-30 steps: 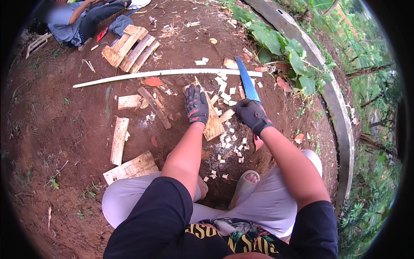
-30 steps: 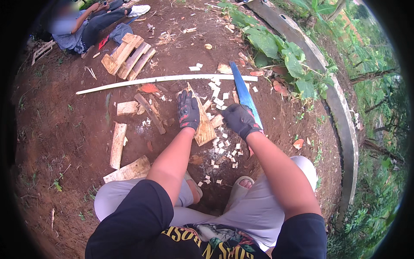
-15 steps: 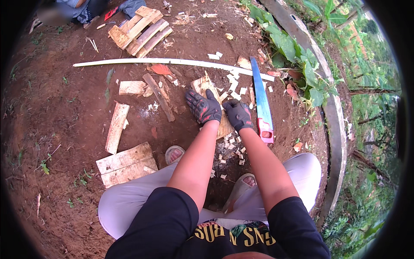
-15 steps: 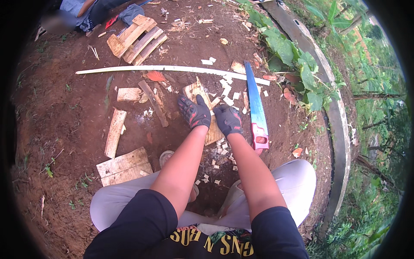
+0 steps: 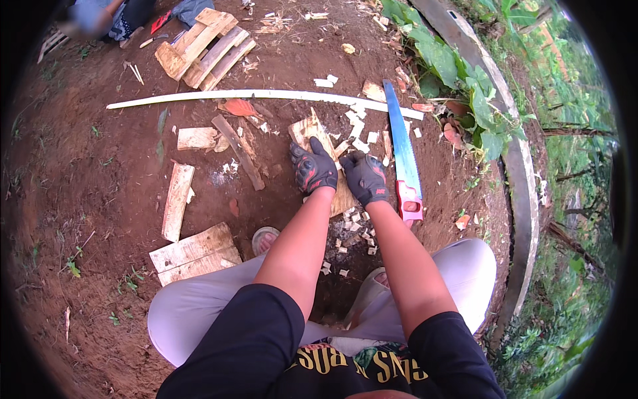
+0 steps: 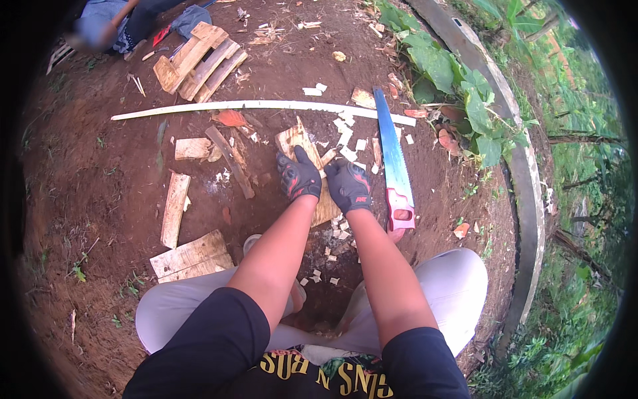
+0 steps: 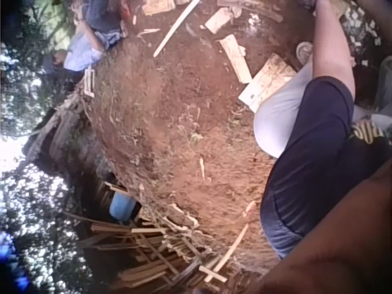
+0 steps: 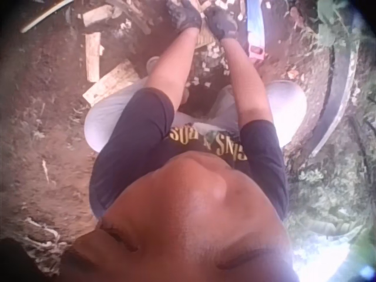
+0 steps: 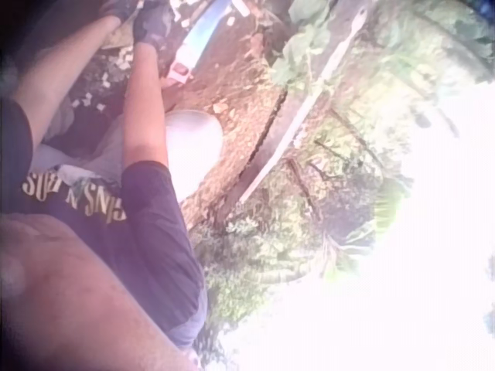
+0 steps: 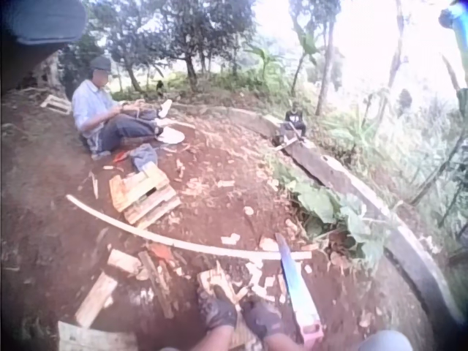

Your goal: The person sits on the ground and uses a hand saw to cut a long, thin piece of wood into smaller segments. The person holds the wood with one hand and saws with the other, creating small wood pieces that accumulate on the dirt surface.

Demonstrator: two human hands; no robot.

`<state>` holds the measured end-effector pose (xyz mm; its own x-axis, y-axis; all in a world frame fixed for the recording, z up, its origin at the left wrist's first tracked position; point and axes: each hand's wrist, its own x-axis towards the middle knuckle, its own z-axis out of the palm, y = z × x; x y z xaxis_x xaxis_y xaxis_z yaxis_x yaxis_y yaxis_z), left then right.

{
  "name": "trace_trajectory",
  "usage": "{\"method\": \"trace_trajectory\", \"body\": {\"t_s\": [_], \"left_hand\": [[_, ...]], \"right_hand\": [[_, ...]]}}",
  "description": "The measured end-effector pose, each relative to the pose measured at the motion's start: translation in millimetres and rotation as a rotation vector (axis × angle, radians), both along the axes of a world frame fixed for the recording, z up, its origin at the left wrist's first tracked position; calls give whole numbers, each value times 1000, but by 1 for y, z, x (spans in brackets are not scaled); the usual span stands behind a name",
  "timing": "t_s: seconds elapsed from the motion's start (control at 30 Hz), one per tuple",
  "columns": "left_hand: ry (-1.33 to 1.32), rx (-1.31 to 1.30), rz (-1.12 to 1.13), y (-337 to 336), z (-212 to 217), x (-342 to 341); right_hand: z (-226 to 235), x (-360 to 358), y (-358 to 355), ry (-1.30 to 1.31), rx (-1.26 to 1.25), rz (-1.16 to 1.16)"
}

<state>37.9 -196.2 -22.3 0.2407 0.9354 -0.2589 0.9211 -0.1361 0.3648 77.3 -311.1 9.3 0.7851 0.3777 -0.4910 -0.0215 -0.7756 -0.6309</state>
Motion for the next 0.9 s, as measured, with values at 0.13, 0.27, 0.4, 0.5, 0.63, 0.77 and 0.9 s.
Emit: {"method": "trace_trajectory", "body": {"t_s": [0.13,0.27,0.4,0.5,0.63,0.77,0.9], "left_hand": [[23,-55,9,-4,9,6],[66,-18,17,0,0,4],[70,3,5,-4,3,8],[48,-4,9,-1,-1,9],[35,57,3,-1,-14,4],[60,-1,16,1,1,5],[65,-20,17,0,5,8]], "right_hand": [[0,-1,-29,-67,-90,-35],[24,-9,-82,-45,-514,-204],[-8,-59,-143,111,-824,-190],[-20,-82,-154,65,-831,-194],[-38,-90,-158,-90,-815,-212],[-18,-79,-154,-126,-699,-123],[-26,-67,-141,-136,-667,-127]]}}
